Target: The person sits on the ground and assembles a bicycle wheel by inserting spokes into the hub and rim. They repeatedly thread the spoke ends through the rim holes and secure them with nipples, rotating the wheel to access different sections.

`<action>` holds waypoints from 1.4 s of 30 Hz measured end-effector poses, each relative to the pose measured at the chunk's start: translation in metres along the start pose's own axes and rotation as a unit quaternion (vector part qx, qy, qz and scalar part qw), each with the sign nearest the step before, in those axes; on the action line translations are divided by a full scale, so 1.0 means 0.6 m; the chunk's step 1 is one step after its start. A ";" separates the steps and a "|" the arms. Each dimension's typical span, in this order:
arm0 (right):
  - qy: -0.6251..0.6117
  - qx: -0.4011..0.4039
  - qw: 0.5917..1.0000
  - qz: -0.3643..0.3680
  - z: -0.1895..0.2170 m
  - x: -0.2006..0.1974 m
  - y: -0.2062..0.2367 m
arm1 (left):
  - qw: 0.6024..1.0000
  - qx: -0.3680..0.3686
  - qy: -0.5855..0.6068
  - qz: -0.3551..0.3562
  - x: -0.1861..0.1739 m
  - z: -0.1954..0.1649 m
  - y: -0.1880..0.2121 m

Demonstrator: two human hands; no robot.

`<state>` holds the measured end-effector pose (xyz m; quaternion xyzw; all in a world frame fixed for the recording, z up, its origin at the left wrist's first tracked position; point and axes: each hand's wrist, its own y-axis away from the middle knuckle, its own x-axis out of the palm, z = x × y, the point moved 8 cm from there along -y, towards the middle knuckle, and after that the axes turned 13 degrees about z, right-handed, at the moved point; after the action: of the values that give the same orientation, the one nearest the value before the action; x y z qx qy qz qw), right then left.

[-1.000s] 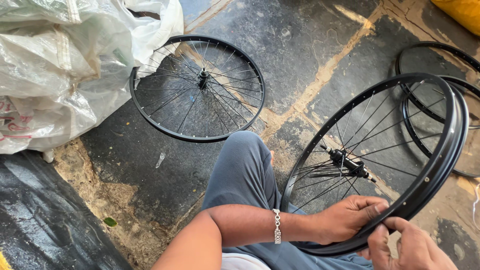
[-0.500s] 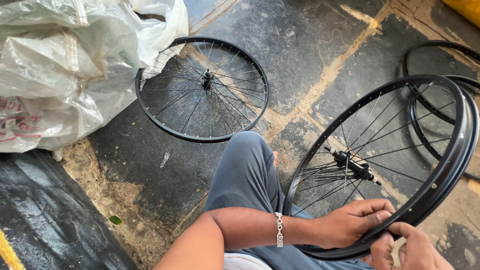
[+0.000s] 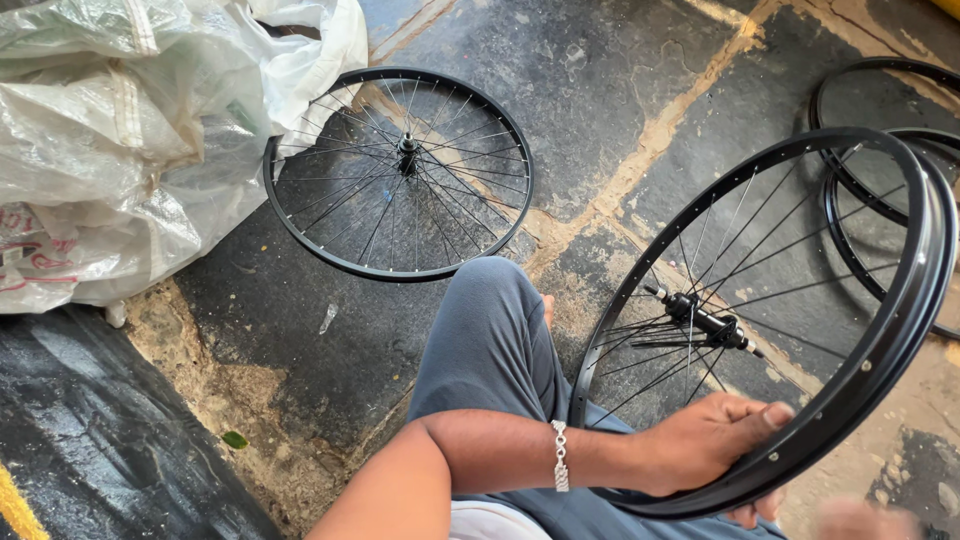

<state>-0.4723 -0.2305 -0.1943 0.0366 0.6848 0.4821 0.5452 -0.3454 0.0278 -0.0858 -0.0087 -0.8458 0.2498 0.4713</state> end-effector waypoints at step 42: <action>-0.707 -0.390 0.552 -0.207 0.166 0.104 0.350 | 0.997 0.039 -0.025 -0.067 0.028 0.038 -0.074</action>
<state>-0.5191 -0.0210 -0.0858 0.0067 -0.1879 0.3951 0.8992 -0.3633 -0.0163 -0.0629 0.0724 -0.8460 0.2502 0.4653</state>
